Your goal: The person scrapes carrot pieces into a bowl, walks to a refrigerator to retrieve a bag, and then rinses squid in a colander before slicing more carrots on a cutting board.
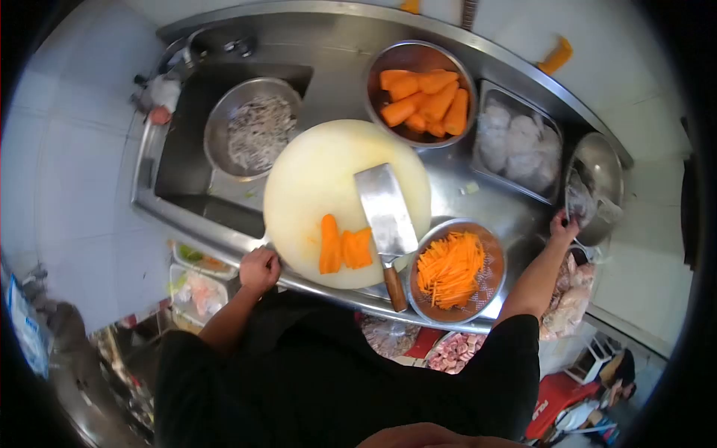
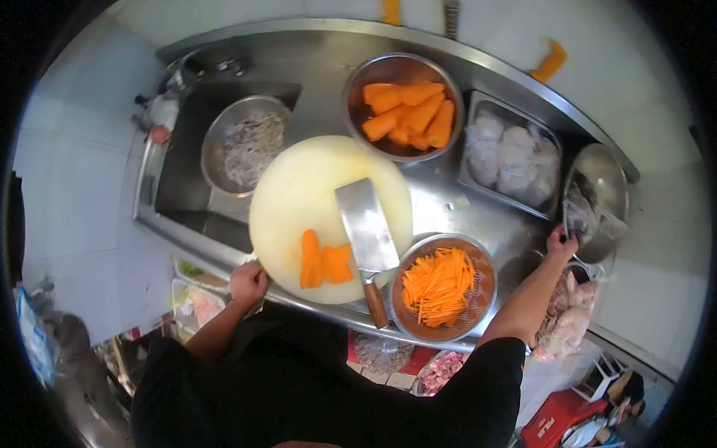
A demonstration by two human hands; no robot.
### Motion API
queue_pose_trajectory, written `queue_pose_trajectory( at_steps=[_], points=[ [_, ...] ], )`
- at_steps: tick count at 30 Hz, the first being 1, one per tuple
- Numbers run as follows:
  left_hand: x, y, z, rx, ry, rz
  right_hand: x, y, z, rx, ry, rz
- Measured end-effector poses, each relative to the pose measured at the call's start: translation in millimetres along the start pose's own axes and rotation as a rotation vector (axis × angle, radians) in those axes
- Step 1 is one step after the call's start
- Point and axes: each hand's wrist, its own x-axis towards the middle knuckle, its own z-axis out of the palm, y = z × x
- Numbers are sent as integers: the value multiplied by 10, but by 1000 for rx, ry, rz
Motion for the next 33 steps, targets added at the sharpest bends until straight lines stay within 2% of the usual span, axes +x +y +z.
queue_pose_trajectory(
  at_steps=[1, 2, 3, 4, 5, 7, 9, 12, 14, 16, 17, 18, 19, 20, 23, 25, 27, 28, 30, 33],
  points=[
    [15, -8, 37, -12, 0, 13, -308, 117, 257, -64, -24, -72],
    [32, -29, 48, -29, -34, 17, -316, 87, 242, -191, 33, -27],
    [45, -47, 45, -49, -76, 37, -532, 194, 353, -297, 135, -87],
    [67, -26, 37, -48, -94, 32, -564, 285, 372, -161, 114, -162],
    [72, 4, 35, -45, -112, 24, -718, 334, 512, -176, 133, -144],
    [54, 31, 66, -22, 5, 109, -1104, 457, 836, -205, 170, -109],
    [23, -10, 69, -7, -60, 67, -1167, 464, 894, -131, 171, -59],
    [19, -121, 174, -13, -59, 87, -1368, 569, 1015, -270, 59, -1],
    [10, -75, 112, -42, -23, 82, -1701, 642, 1185, -392, 83, -83],
    [56, -6, 71, -97, -47, 36, -1253, 279, 890, -374, 102, -57],
    [66, -50, 67, -98, -103, 35, -1141, 126, 800, -249, 58, 22],
    [77, -35, 54, -54, -87, 44, -1419, 190, 1001, -127, 49, 122],
    [78, -23, 81, -74, -42, 33, -1724, 244, 1132, -170, -48, 144],
    [77, -44, 115, -74, -67, -3, -1528, 67, 997, -64, -53, 212],
    [104, -103, 179, -130, -154, -59, -2065, 312, 1214, -241, -49, 7],
    [270, -70, 76, -384, -237, -387, -2360, 347, 1221, -284, -118, 97],
    [416, -628, 461, -837, -30, -408, -2798, 587, 1394, -381, -131, 114],
    [625, -697, 270, -1044, 21, -503, -3283, 893, 1619, -460, -113, 93],
    [1057, -1073, 162, -1165, 19, -782, -3661, 1094, 1687, -588, -150, 41],
    [1635, -1568, 235, -1237, 30, -1012, -4524, 1680, 1937, -579, -103, 84]
  ],
)
